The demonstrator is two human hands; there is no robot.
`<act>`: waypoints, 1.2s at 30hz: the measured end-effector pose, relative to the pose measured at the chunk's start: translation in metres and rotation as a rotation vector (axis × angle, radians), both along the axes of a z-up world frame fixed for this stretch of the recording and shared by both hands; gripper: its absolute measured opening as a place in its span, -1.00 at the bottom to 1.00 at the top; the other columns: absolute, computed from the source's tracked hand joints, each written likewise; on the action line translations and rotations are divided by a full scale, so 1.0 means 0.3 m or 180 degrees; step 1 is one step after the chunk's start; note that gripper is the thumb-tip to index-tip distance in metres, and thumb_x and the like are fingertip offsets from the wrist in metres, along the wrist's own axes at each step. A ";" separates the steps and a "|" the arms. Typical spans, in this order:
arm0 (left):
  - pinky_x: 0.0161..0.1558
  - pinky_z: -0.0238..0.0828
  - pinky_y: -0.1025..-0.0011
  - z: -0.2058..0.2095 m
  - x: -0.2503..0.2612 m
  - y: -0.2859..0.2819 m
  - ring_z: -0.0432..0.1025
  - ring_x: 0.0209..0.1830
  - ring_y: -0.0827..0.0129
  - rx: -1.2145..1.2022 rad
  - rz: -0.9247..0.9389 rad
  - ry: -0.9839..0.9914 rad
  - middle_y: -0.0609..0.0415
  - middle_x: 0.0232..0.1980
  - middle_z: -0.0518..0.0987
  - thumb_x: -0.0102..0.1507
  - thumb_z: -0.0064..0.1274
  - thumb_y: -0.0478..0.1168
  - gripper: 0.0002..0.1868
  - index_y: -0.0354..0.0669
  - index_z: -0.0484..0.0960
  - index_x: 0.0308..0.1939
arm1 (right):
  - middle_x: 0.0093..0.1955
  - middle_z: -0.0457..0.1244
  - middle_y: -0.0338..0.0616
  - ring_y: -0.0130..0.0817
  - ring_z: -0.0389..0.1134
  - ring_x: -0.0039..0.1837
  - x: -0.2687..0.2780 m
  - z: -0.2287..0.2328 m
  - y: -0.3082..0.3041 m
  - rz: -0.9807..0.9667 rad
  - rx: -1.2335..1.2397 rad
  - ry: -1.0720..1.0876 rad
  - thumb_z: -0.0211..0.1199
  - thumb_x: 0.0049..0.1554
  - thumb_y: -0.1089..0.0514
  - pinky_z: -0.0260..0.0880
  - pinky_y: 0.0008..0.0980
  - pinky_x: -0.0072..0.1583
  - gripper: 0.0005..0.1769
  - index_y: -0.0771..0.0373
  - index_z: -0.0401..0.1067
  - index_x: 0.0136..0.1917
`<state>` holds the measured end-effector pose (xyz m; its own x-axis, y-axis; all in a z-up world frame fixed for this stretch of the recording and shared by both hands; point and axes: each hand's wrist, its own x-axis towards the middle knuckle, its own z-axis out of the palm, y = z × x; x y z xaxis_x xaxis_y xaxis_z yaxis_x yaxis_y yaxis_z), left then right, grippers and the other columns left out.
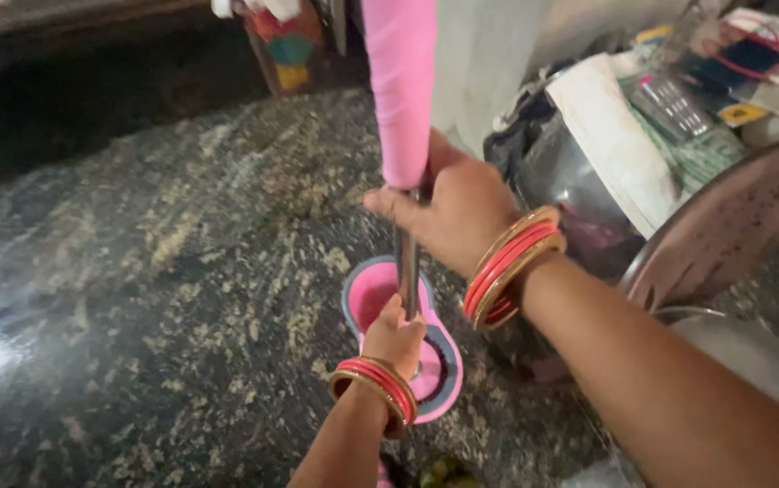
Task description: The person assembles a mop by attaching a pink handle to a mop head. They insert the handle into the mop head base and twist it to secure the connection. The person then holds the assembled mop upright.
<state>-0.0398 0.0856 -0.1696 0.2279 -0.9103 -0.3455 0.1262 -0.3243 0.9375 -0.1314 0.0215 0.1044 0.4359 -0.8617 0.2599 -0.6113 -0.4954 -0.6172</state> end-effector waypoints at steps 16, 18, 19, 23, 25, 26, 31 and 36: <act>0.45 0.09 0.28 -0.118 -0.083 0.074 0.16 0.51 0.06 0.0987 -0.0720 -0.1275 -0.20 0.49 0.27 0.19 0.00 -0.23 -0.05 -0.14 -0.13 0.61 | -0.13 0.45 -0.13 -0.25 0.53 -0.04 -0.044 -0.218 0.087 -0.0190 0.0845 -0.0160 0.31 0.12 -0.20 0.47 -0.27 0.02 -0.57 0.15 0.47 0.04; 0.51 -0.07 0.30 -0.174 -0.090 0.078 -0.03 0.61 0.07 0.0743 -0.0638 -0.1388 -0.19 0.61 0.07 0.16 0.00 -0.27 0.00 -0.13 -0.18 0.61 | -0.13 0.45 -0.13 -0.26 0.54 -0.04 -0.061 -0.207 0.088 -0.0165 0.0917 -0.0135 0.29 0.12 -0.22 0.48 -0.28 0.01 -0.56 0.15 0.47 0.05; 0.52 -0.13 0.28 -0.197 -0.100 0.071 -0.11 0.63 0.01 0.0897 -0.0982 -0.1727 -0.19 0.62 -0.01 0.18 0.04 -0.23 0.02 -0.15 -0.23 0.60 | -0.13 0.45 -0.13 -0.27 0.54 -0.04 -0.063 -0.204 0.085 -0.0196 0.0911 -0.0149 0.28 0.12 -0.21 0.48 -0.28 0.01 -0.56 0.15 0.47 0.05; 0.56 -0.26 0.18 -0.186 -0.126 0.091 -0.24 0.66 -0.12 0.1546 -0.1689 -0.2499 -0.28 0.64 -0.17 0.27 0.06 -0.10 0.06 0.04 -0.37 0.64 | -0.14 0.45 -0.13 -0.26 0.55 -0.06 -0.079 -0.193 0.072 -0.0118 0.0800 -0.0229 0.27 0.15 -0.20 0.49 -0.29 0.00 -0.57 0.18 0.46 0.06; 0.57 -0.31 -0.03 -0.146 -0.123 0.086 -0.19 0.67 -0.07 0.2089 -0.1995 -0.2484 -0.21 0.67 -0.19 0.34 -0.10 -0.03 -0.06 0.31 -0.37 0.65 | -0.15 0.45 -0.13 -0.25 0.54 -0.08 -0.089 -0.188 0.066 -0.0085 0.0689 -0.0120 0.27 0.17 -0.19 0.49 -0.28 -0.01 -0.58 0.18 0.47 0.05; 0.57 -0.35 -0.21 -0.134 -0.129 0.061 -0.16 0.68 -0.02 0.2456 -0.2288 -0.2405 -0.11 0.70 -0.20 0.39 -0.23 0.02 -0.16 0.45 -0.35 0.64 | -0.15 0.45 -0.13 -0.25 0.54 -0.08 -0.093 -0.184 0.063 -0.0111 0.0622 0.0013 0.27 0.18 -0.19 0.50 -0.27 -0.02 -0.59 0.18 0.48 0.04; 0.61 -0.62 -0.21 -0.172 -0.131 0.023 -0.27 0.73 0.39 0.3173 -0.1793 -0.1835 0.26 0.72 -0.21 0.39 -0.54 0.47 -0.21 0.44 -0.29 0.62 | -0.17 0.45 -0.11 -0.19 0.54 -0.10 -0.073 -0.168 0.055 -0.0105 0.0551 0.0126 0.27 0.16 -0.18 0.50 -0.24 -0.05 -0.58 0.20 0.46 0.04; 0.61 -0.46 -0.22 -0.145 -0.098 0.045 -0.19 0.70 0.42 0.3148 -0.1658 -0.1811 0.44 0.72 -0.19 0.40 -0.78 0.50 -0.21 0.38 -0.26 0.64 | -0.13 0.44 -0.07 -0.11 0.52 -0.07 -0.062 -0.172 0.087 0.0041 0.0313 0.0074 0.29 0.17 -0.16 0.49 -0.19 -0.02 -0.61 0.20 0.46 0.01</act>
